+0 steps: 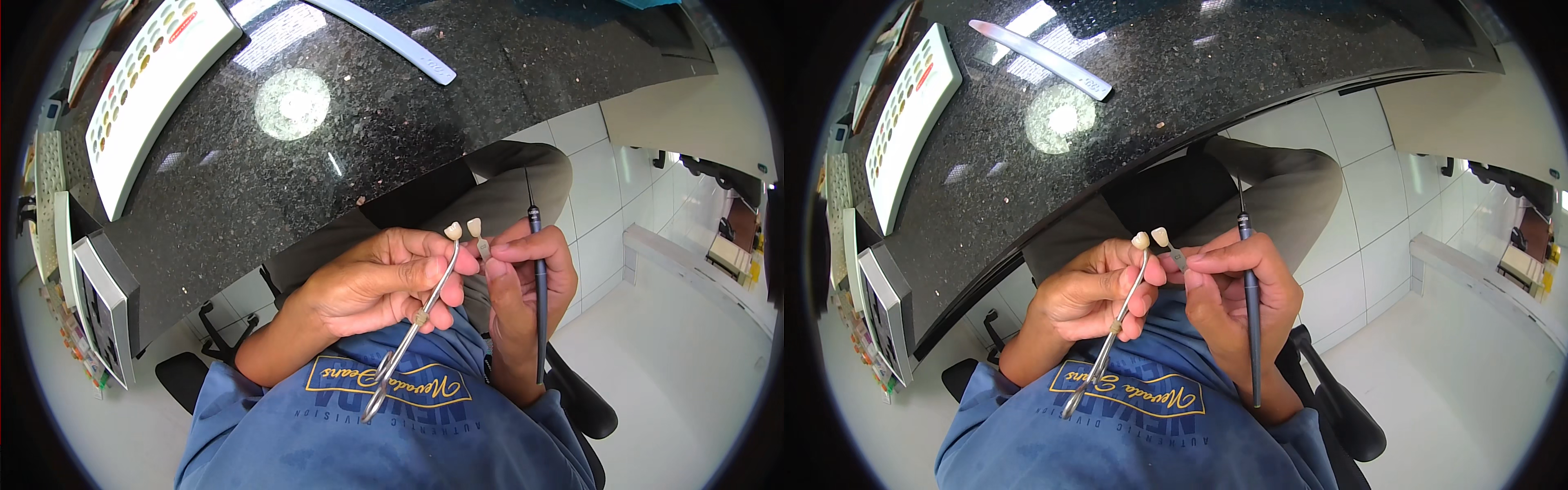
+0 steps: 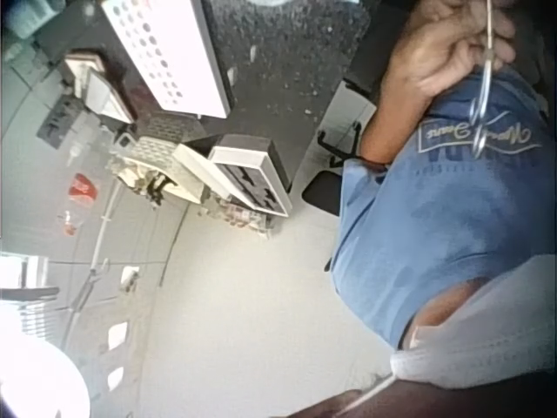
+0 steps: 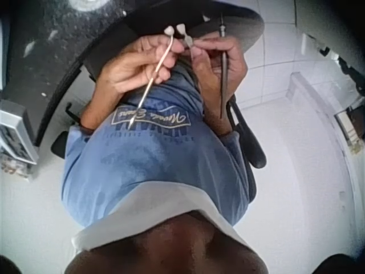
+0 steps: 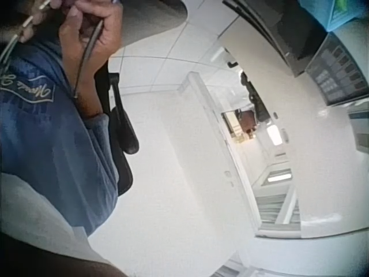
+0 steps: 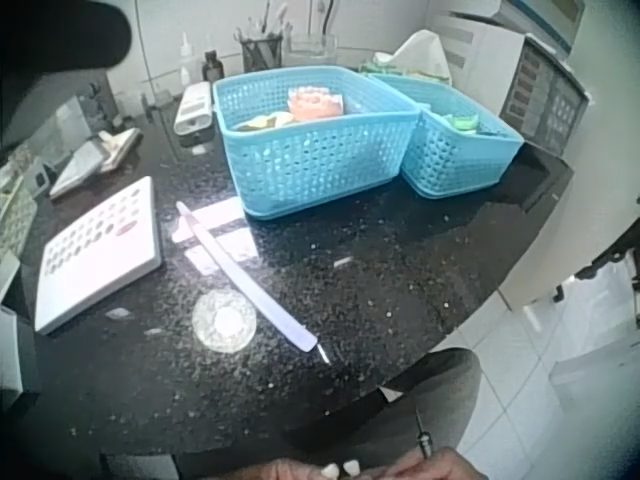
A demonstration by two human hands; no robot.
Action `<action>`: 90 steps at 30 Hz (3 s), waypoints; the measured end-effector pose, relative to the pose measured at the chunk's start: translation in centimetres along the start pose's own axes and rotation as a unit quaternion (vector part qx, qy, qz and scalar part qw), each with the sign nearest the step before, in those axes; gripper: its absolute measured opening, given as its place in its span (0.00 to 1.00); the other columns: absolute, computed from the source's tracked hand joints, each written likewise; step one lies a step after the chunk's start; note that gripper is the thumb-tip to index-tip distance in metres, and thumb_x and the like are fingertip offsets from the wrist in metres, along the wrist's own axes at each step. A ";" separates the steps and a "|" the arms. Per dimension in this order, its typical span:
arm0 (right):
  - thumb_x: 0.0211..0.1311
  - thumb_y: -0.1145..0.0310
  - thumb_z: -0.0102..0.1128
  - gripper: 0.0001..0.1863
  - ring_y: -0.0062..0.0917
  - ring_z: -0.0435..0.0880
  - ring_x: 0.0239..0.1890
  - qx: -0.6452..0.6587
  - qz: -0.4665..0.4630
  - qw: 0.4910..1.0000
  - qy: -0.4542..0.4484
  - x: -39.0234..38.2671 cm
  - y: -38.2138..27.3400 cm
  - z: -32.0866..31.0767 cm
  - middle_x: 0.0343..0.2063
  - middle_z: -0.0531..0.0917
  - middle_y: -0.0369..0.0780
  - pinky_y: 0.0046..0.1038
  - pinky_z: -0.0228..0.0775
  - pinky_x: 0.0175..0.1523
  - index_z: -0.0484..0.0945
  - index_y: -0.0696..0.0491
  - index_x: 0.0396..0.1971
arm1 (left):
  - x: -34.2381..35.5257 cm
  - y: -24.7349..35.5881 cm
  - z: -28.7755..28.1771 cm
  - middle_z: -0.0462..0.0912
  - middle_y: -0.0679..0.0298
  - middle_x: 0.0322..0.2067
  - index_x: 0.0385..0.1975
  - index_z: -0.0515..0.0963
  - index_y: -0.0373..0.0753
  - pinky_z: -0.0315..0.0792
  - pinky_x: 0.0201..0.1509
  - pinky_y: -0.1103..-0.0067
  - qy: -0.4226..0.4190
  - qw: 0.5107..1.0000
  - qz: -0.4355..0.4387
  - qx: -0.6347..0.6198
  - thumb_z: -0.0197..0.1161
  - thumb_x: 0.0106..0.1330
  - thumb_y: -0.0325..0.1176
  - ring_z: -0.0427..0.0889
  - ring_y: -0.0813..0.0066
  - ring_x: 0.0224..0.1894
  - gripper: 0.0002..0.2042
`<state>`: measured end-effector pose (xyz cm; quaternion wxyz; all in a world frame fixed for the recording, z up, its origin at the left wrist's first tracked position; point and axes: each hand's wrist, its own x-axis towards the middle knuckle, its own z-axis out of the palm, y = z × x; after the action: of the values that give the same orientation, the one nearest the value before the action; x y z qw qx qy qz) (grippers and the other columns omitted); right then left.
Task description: Applying characterization stains to a dental crown at a laboratory bench using a brush and stain palette.
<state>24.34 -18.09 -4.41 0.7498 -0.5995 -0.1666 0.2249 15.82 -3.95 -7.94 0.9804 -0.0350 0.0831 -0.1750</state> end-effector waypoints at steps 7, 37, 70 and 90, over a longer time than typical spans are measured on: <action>0.53 0.85 0.53 0.05 0.29 0.82 0.35 0.006 0.015 1.000 0.000 0.0 0.1 0.1 0.27 0.75 0.42 0.23 0.76 0.42 0.69 0.62 0.30 | -0.2 0.1 0.3 0.80 0.58 0.32 0.46 0.70 0.30 0.79 0.35 0.82 0.021 0.999 0.013 0.031 0.51 0.66 0.31 0.83 0.71 0.33 0.13; 0.56 0.85 0.50 0.04 0.24 0.81 0.38 0.001 0.086 0.995 0.042 -0.9 6.0 0.1 0.32 0.78 0.45 0.19 0.71 0.42 0.69 0.63 0.31 | -0.3 -0.9 -2.8 0.81 0.55 0.35 0.39 0.75 0.30 0.78 0.39 0.80 0.339 0.806 0.206 0.439 0.57 0.61 0.24 0.82 0.71 0.37 0.08; 0.53 0.87 0.51 0.06 0.29 0.79 0.42 -0.050 0.048 0.997 0.032 -1.5 3.6 0.8 0.30 0.75 0.44 0.23 0.72 0.44 0.70 0.63 0.31 | 0.3 -1.4 -1.5 0.81 0.56 0.31 0.34 0.75 0.31 0.76 0.37 0.81 0.294 0.805 0.273 0.437 0.58 0.59 0.22 0.82 0.72 0.35 0.05; 0.53 0.84 0.53 0.06 0.21 0.74 0.35 -0.068 -0.009 0.995 0.075 -1.0 2.5 -1.2 0.29 0.73 0.40 0.20 0.69 0.40 0.69 0.60 0.31 | 3.3 -1.4 -0.2 0.81 0.57 0.31 0.36 0.75 0.31 0.75 0.38 0.82 0.242 0.820 0.245 0.457 0.57 0.60 0.23 0.81 0.74 0.35 0.06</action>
<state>23.72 -19.15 -7.09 0.7198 -0.6627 -0.1300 0.1608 18.37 -6.39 -8.45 0.8431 0.4817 0.2336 0.0507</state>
